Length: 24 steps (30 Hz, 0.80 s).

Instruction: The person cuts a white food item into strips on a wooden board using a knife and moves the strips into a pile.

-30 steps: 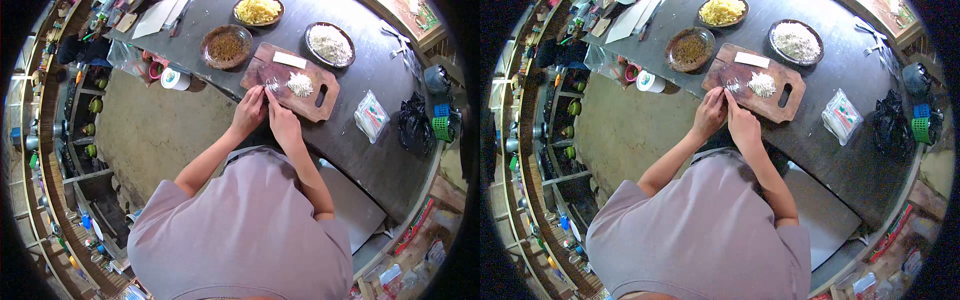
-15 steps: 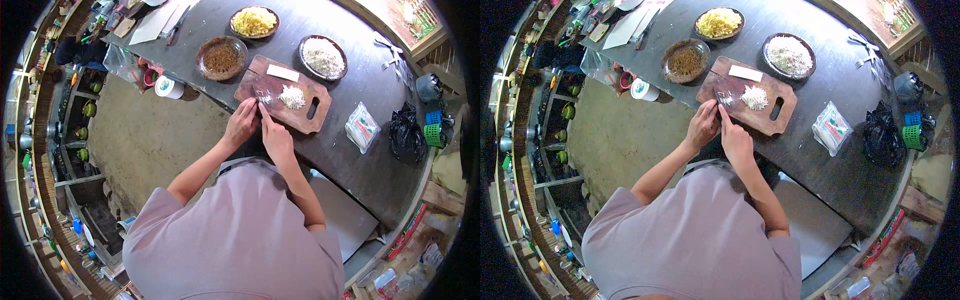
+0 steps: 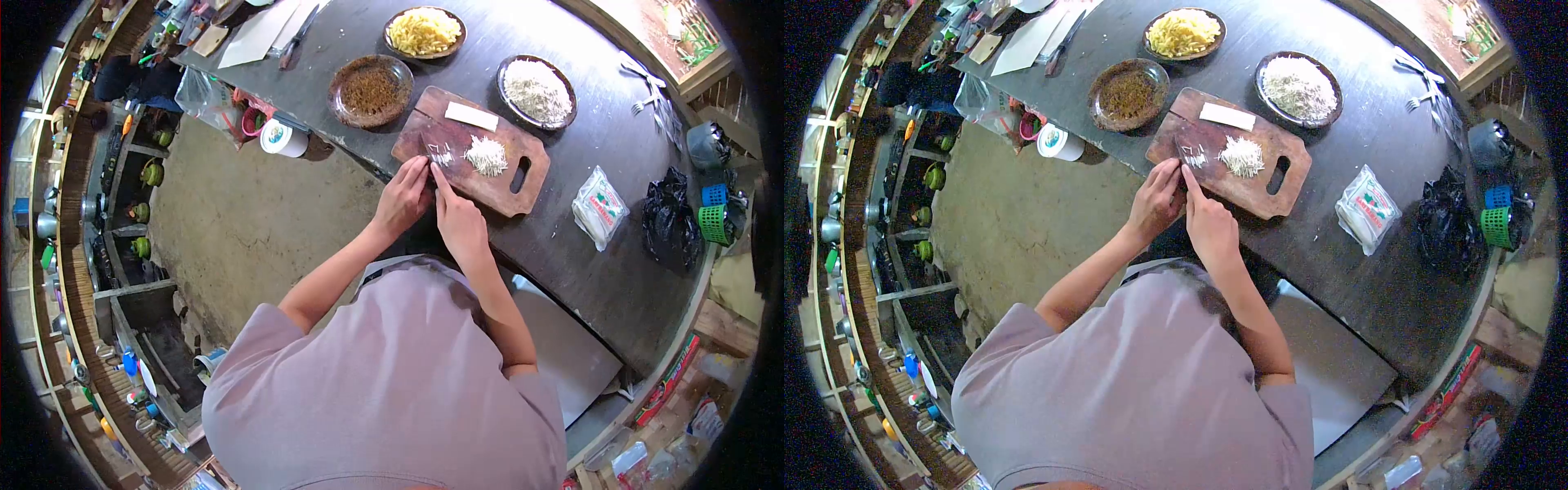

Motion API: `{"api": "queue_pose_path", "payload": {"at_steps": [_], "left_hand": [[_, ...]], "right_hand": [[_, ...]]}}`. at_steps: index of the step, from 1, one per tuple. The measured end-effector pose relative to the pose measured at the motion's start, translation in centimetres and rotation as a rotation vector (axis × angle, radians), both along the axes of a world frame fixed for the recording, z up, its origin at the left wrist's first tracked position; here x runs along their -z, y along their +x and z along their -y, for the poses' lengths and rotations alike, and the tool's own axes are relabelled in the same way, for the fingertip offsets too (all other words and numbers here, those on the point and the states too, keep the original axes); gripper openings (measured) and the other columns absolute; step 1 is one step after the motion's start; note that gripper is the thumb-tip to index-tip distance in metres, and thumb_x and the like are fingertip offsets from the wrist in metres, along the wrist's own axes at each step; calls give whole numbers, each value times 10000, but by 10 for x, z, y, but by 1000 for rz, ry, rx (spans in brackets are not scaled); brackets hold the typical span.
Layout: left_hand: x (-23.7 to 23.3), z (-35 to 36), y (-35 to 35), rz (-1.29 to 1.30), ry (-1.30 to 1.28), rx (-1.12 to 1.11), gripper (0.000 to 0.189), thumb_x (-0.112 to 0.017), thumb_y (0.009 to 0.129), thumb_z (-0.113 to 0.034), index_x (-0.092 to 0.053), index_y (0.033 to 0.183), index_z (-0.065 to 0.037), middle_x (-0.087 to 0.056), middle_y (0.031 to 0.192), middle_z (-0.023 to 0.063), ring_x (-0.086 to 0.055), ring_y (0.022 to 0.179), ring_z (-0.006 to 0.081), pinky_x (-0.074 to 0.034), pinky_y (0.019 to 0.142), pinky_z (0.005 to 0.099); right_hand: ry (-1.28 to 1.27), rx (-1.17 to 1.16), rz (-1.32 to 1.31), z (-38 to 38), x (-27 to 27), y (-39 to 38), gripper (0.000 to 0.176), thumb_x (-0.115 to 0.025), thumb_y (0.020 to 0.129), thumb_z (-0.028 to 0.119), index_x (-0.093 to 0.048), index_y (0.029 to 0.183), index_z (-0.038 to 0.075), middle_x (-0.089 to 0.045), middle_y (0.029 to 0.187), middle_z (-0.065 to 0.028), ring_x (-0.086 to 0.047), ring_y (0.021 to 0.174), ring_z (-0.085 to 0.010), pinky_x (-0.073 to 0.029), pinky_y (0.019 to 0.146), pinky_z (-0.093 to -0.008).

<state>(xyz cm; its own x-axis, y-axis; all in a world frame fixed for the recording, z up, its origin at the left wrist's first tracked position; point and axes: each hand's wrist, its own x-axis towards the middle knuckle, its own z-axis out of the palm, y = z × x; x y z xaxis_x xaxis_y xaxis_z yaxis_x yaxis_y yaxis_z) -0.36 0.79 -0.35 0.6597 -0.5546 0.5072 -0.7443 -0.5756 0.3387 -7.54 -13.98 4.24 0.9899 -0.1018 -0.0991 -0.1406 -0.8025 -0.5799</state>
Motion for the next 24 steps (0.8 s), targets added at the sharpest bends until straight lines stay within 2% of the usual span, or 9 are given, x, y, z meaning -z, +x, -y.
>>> {"api": "queue_pose_path", "payload": {"at_steps": [5,8,10,12,13,17,20,22,24], "left_hand": [[-1,1,0,25,17,-9,456,-651,852,-17,-604,1282,128,-580,1361,219,-567,1303,372,-489,1118,423],[-2,-2,1,36,22,-2,462,-659,846,-28,-602,1276,130,-578,1356,228,-562,1304,374,-490,1116,419],[0,1,0,34,12,11,457,-660,848,-28,-602,1273,128,-578,1352,227,-563,1301,374,-494,1111,420],[-1,-1,1,13,10,1,446,-661,846,-26,-605,1261,126,-580,1341,225,-567,1296,372,-500,1104,422],[-3,0,1,16,11,6,434,-663,848,-28,-608,1250,124,-582,1327,225,-571,1291,371,-503,1100,421],[0,-1,1,16,29,-7,446,-657,849,-25,-603,1265,126,-581,1343,221,-570,1297,370,-501,1104,417],[-1,0,-1,8,22,-17,466,-650,845,-20,-596,1283,129,-579,1360,215,-564,1309,369,-494,1113,412],[0,1,-1,8,0,-13,475,-642,841,-13,-595,1290,132,-578,1373,207,-558,1321,365,-486,1123,409],[2,-1,-1,3,13,-2,470,-648,840,-17,-596,1280,139,-576,1369,213,-557,1320,367,-486,1123,413]], "right_hand": [[53,8,67,13,5,-57,556,-511,1081,244,-378,1611,350,-708,813,-236,-710,707,-430,-577,644,-563],[128,44,-4,12,-6,-60,508,-528,1080,225,-458,1571,336,-674,859,-290,-682,770,-480,-531,671,-584],[133,49,16,9,-4,-39,505,-513,1085,247,-443,1577,337,-684,849,-291,-693,771,-477,-548,680,-583],[14,11,-12,2,-4,-12,533,-481,1086,269,-386,1605,345,-707,791,-254,-719,723,-440,-590,662,-565],[59,10,-2,1,-1,-4,532,-478,1083,276,-387,1604,340,-705,783,-257,-718,734,-453,-594,678,-572],[12,2,-40,5,-4,-23,544,-486,1082,267,-378,1608,348,-705,789,-256,-718,732,-449,-592,677,-577],[52,-3,32,12,0,-53,558,-493,1080,254,-366,1613,358,-704,789,-253,-718,726,-445,-591,674,-577],[105,31,8,11,-3,-59,534,-512,1083,227,-409,1595,336,-696,860,-282,-691,779,-479,-557,685,-580],[91,33,18,7,0,-38,527,-511,1083,239,-413,1592,333,-697,861,-292,-697,771,-475,-564,688,-579]]}}
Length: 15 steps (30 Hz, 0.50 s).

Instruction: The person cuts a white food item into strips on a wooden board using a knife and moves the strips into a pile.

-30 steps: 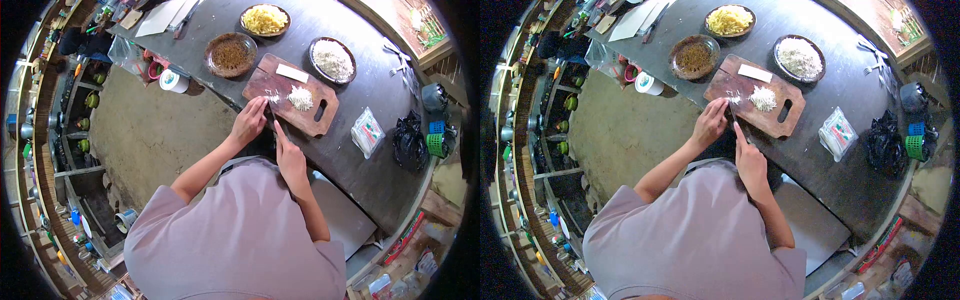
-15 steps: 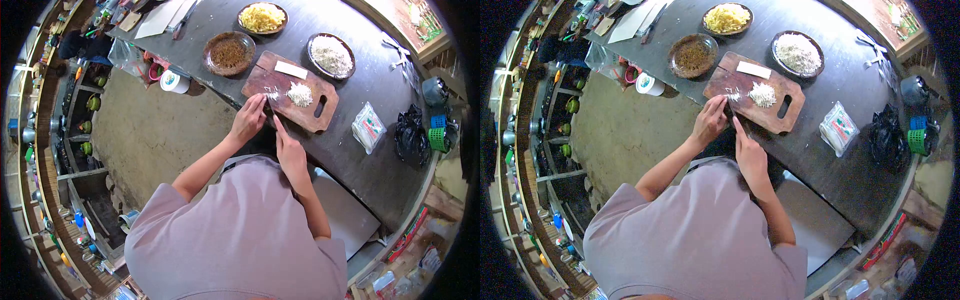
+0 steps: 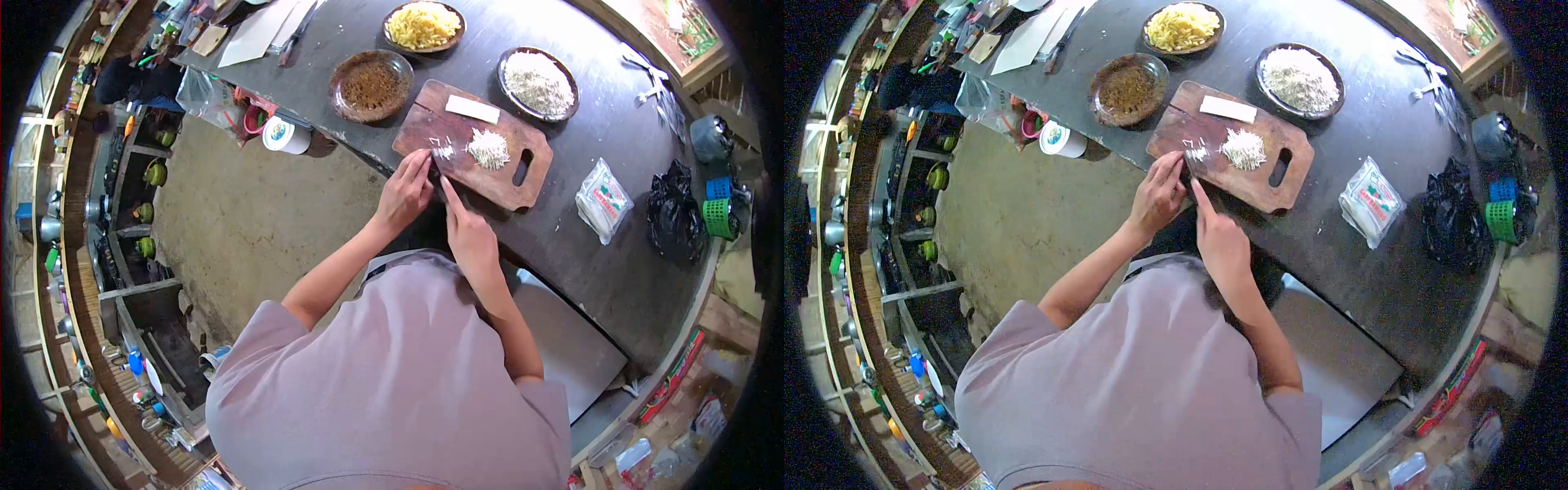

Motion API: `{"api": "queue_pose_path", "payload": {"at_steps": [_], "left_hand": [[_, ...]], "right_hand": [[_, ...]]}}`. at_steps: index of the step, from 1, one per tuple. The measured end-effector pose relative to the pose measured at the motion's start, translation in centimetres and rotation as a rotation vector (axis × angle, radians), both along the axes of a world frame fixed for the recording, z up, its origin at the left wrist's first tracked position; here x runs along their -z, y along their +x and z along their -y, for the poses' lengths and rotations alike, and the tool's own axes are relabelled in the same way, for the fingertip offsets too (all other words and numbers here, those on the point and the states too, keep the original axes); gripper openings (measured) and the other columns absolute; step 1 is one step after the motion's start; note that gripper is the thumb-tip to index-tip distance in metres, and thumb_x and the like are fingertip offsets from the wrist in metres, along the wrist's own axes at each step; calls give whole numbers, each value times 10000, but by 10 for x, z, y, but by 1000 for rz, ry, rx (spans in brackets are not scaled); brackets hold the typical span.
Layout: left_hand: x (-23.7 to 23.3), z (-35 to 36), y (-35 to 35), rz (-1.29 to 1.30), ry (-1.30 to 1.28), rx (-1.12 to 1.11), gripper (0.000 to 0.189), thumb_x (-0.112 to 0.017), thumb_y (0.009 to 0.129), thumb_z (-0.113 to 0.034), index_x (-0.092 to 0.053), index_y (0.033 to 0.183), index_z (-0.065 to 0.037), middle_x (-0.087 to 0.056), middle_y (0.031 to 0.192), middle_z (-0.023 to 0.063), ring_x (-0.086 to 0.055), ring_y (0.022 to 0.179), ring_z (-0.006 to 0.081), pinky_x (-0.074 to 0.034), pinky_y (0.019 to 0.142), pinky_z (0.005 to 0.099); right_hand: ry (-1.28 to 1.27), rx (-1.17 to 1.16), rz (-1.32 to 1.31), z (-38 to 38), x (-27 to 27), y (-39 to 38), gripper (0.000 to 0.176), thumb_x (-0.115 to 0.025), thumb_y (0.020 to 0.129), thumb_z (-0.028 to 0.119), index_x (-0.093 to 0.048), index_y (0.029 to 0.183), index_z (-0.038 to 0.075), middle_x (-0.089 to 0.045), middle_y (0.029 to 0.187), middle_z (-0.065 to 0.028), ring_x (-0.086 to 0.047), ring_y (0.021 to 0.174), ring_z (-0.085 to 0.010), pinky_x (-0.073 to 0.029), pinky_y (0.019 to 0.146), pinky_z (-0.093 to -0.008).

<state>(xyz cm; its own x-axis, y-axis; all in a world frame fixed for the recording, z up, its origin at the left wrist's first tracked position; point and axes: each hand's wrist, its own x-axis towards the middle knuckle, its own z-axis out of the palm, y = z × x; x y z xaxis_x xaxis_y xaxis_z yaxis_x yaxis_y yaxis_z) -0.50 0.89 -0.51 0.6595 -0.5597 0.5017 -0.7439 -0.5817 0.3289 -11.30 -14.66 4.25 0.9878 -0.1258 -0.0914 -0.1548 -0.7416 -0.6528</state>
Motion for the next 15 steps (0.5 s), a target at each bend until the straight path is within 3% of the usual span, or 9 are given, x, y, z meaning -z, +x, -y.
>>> {"api": "queue_pose_path", "payload": {"at_steps": [2,12,15], "left_hand": [[0,0,2,6,14,3,461,-662,838,-26,-600,1259,152,-572,1362,224,-555,1319,372,-485,1123,421],[-3,2,1,11,-5,-6,484,-638,847,-5,-586,1309,131,-580,1366,222,-568,1313,370,-486,1123,419],[-2,1,0,12,3,7,479,-637,851,-9,-589,1307,128,-580,1364,223,-568,1313,372,-487,1120,422]], "right_hand": [[-59,-28,-8,-5,4,26,565,-504,1072,254,-366,1613,341,-704,784,-236,-718,709,-430,-586,651,-568],[-37,-30,25,7,3,-21,560,-507,1072,260,-373,1610,340,-710,777,-236,-722,700,-424,-587,636,-565],[-59,-28,4,-1,-3,10,560,-514,1068,256,-383,1607,337,-713,779,-242,-722,695,-427,-594,636,-557]]}}
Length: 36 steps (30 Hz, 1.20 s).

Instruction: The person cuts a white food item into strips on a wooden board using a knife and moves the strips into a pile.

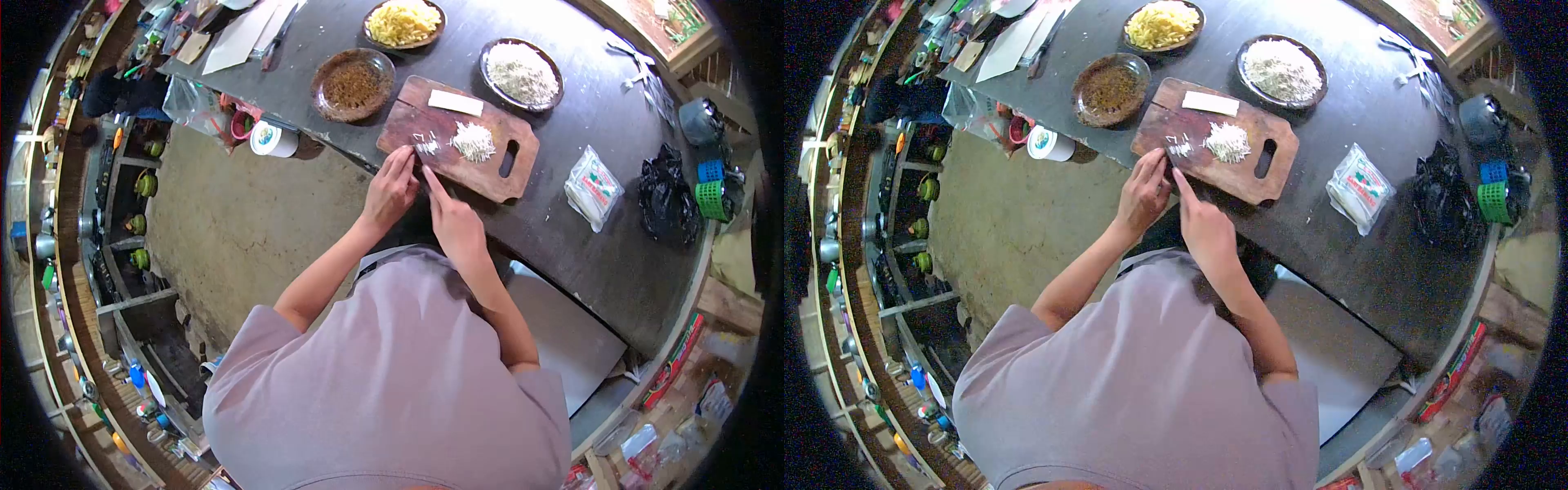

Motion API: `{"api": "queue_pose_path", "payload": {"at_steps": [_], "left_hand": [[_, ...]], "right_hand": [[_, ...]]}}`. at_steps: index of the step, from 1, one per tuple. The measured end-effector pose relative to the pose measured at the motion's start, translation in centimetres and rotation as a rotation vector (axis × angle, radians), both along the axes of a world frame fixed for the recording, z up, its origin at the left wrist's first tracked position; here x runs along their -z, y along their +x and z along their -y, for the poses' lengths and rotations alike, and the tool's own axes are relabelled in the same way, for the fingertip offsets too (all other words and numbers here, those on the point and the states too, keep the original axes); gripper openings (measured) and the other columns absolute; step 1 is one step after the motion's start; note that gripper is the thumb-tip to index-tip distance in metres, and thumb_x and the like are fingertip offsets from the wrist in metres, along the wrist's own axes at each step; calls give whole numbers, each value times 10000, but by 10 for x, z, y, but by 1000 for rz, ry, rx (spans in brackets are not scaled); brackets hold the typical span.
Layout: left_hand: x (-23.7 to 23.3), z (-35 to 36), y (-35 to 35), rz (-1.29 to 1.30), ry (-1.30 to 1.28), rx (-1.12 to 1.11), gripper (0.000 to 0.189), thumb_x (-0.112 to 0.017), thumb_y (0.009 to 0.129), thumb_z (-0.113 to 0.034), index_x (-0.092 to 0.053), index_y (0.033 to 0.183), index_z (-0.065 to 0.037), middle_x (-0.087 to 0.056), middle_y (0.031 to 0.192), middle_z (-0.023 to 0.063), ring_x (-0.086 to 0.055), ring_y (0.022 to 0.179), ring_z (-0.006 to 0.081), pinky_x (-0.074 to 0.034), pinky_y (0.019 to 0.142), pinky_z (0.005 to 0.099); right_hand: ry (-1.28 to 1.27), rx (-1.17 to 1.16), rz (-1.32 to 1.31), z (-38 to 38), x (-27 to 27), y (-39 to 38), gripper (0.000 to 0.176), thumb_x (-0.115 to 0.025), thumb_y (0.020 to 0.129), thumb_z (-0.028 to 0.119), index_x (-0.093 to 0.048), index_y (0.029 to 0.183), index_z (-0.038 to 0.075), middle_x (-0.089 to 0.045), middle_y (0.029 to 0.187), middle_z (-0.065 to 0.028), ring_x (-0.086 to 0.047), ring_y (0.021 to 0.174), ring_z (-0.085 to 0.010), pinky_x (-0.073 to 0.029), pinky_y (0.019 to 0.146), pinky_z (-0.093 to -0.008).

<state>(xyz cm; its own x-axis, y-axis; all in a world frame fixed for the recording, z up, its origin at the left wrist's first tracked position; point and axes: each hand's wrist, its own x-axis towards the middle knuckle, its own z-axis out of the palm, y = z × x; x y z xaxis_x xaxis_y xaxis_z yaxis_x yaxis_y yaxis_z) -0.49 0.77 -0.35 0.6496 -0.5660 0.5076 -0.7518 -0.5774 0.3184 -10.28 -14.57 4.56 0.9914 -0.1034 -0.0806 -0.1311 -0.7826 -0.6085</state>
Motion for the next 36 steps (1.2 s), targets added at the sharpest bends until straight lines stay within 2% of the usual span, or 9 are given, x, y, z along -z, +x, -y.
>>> {"api": "queue_pose_path", "payload": {"at_steps": [4,10,16,19,26,33,36], "left_hand": [[2,-3,1,-31,-6,-4,474,-638,851,-11,-590,1302,130,-576,1373,223,-567,1316,371,-484,1123,424],[-1,-1,0,-7,-2,-26,494,-643,851,-18,-579,1319,128,-570,1388,223,-557,1331,368,-474,1136,422],[6,-3,1,-18,3,9,494,-652,843,-22,-578,1304,141,-571,1370,223,-558,1320,371,-478,1131,426],[3,-4,3,-47,-28,-3,462,-637,871,-5,-600,1318,107,-578,1381,206,-566,1298,395,-504,1089,438],[-7,-5,4,21,44,22,494,-650,835,-28,-583,1295,143,-567,1365,228,-544,1319,377,-471,1137,424],[-1,-6,4,-43,53,16,525,-650,825,-25,-566,1315,145,-548,1382,230,-541,1314,382,-466,1139,428],[-3,-7,3,-30,81,8,533,-653,825,-31,-565,1321,143,-541,1389,223,-528,1323,375,-460,1143,426]], "right_hand": [[-32,-1,11,-4,5,23,583,-523,1062,244,-364,1614,340,-706,764,-245,-723,688,-423,-599,648,-557],[11,-9,49,9,5,-26,599,-541,1054,232,-362,1612,353,-706,768,-247,-713,682,-434,-595,658,-566],[-4,2,17,-4,9,20,596,-531,1056,229,-361,1612,358,-706,775,-252,-715,703,-440,-597,676,-566],[-13,3,58,-7,11,30,600,-534,1054,233,-358,1614,354,-703,760,-250,-715,687,-433,-597,656,-565],[-6,9,-3,7,6,-31,581,-526,1059,234,-375,1608,349,-701,761,-228,-716,683,-418,-598,644,-553],[2,8,39,-7,6,22,570,-518,1061,230,-381,1603,341,-711,781,-226,-720,707,-422,-602,663,-554],[-23,-3,-3,0,-1,9,584,-528,1055,225,-376,1605,349,-714,786,-221,-722,717,-417,-602,672,-549]]}}
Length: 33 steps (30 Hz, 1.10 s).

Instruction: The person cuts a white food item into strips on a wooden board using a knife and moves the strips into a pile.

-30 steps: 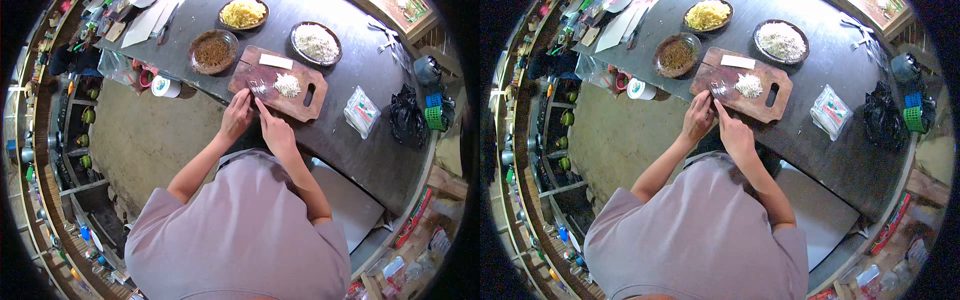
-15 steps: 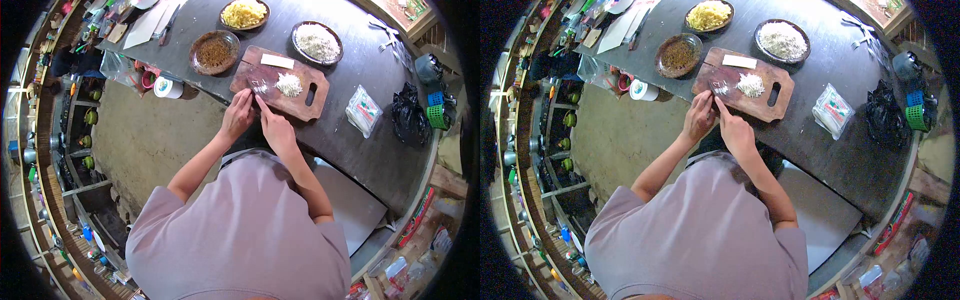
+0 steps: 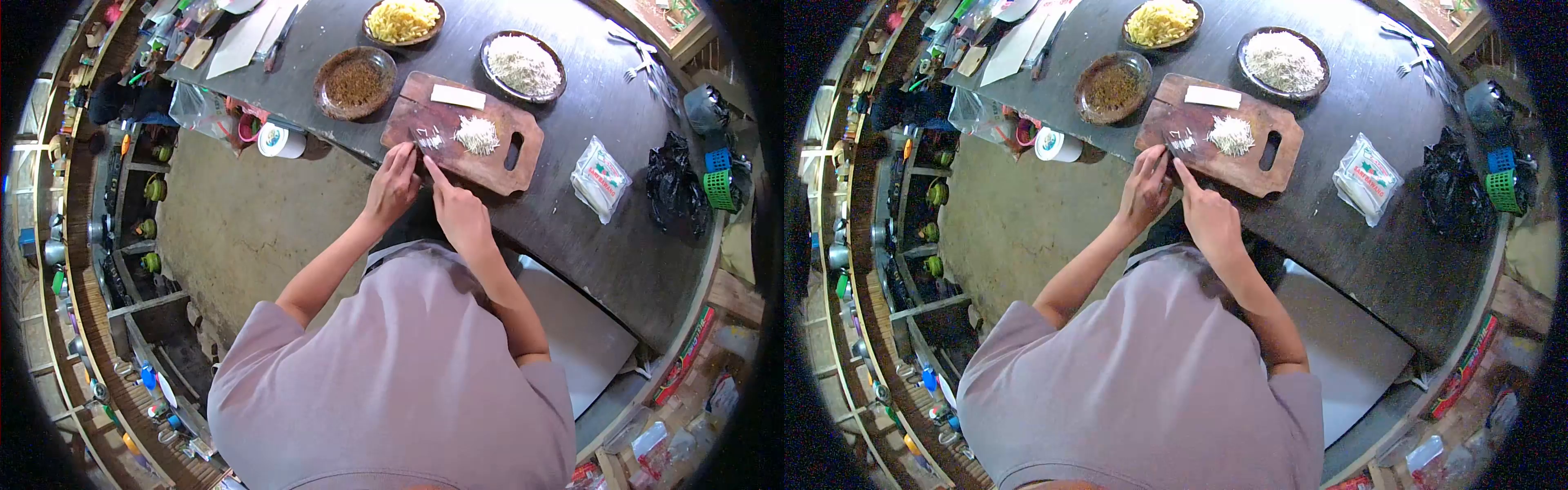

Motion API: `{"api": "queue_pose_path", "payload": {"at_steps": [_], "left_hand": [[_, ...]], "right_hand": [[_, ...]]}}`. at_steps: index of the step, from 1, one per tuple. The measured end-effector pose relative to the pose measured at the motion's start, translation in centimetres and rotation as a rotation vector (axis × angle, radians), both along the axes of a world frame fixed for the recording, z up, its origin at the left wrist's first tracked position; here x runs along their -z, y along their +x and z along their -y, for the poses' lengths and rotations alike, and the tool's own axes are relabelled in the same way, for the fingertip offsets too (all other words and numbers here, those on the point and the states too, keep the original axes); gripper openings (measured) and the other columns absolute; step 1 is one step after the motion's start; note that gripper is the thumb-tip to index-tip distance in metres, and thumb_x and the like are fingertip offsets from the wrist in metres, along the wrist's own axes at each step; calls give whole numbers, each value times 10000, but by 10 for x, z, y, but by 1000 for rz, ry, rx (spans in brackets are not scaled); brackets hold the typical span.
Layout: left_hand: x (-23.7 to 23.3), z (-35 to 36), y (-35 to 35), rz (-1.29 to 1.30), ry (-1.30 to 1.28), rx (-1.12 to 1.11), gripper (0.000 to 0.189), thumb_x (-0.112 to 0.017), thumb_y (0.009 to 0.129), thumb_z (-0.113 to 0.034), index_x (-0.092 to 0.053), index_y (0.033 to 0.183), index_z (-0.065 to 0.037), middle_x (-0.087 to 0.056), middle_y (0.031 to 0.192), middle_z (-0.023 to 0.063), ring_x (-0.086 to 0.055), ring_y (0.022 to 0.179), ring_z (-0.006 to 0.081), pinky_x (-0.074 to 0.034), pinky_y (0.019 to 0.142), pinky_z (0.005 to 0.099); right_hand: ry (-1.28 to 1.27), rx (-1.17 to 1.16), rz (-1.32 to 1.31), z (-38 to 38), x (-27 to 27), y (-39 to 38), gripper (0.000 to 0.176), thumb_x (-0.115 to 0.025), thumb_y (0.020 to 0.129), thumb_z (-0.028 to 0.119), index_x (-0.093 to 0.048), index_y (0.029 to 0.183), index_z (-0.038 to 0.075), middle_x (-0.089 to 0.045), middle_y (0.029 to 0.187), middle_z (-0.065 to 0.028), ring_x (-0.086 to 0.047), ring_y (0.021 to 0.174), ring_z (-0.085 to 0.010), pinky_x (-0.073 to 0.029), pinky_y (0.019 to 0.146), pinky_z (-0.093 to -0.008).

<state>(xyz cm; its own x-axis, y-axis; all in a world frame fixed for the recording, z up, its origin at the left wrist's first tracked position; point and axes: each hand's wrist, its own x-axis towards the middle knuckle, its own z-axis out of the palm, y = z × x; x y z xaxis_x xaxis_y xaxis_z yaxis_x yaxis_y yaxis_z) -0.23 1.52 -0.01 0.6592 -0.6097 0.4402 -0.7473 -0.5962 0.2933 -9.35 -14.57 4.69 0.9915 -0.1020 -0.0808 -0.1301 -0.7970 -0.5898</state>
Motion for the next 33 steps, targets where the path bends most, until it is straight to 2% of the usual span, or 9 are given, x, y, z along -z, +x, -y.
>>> {"api": "queue_pose_path", "payload": {"at_steps": [5,12,18,21,23,27,33], "left_hand": [[-1,2,-1,23,8,-4,537,-643,835,-36,-563,1338,134,-543,1391,214,-514,1338,364,-447,1154,422],[6,1,-1,41,15,-4,534,-637,838,-32,-560,1340,135,-543,1387,220,-514,1342,364,-447,1158,425],[4,2,-5,11,-7,-34,572,-641,828,-19,-537,1369,133,-534,1387,222,-492,1358,376,-426,1176,429],[5,4,-7,8,-39,-31,555,-610,820,30,-557,1367,107,-529,1406,205,-503,1346,391,-457,1141,446],[3,3,-6,41,46,-43,605,-652,811,-20,-521,1378,147,-526,1396,226,-480,1366,376,-411,1187,422],[5,0,-4,56,56,-35,600,-656,811,-28,-525,1367,154,-525,1398,228,-479,1369,373,-410,1189,419],[0,2,-6,34,36,-38,588,-661,815,-44,-537,1359,140,-533,1392,227,-489,1366,368,-419,1181,418]], "right_hand": [[20,2,-10,8,2,-38,592,-532,1053,228,-369,1609,350,-707,776,-223,-721,721,-422,-599,667,-549],[2,12,51,-8,9,16,593,-538,1053,242,-366,1609,354,-711,781,-235,-726,712,-418,-600,667,-552],[58,1,78,5,8,-37,593,-534,1051,234,-367,1610,343,-710,783,-241,-725,723,-420,-597,665,-555],[32,-14,2,5,7,-33,599,-532,1051,224,-362,1613,342,-712,794,-243,-722,719,-421,-597,667,-556],[16,-4,2,-1,7,-8,604,-533,1050,222,-359,1615,344,-712,796,-243,-722,717,-421,-597,668,-557],[-8,-8,29,-6,10,15,618,-540,1047,221,-349,1620,352,-710,783,-239,-719,701,-416,-598,662,-557],[20,-12,-19,9,4,-41,618,-546,1044,225,-355,1617,355,-714,790,-231,-723,706,-411,-604,659,-541]]}}
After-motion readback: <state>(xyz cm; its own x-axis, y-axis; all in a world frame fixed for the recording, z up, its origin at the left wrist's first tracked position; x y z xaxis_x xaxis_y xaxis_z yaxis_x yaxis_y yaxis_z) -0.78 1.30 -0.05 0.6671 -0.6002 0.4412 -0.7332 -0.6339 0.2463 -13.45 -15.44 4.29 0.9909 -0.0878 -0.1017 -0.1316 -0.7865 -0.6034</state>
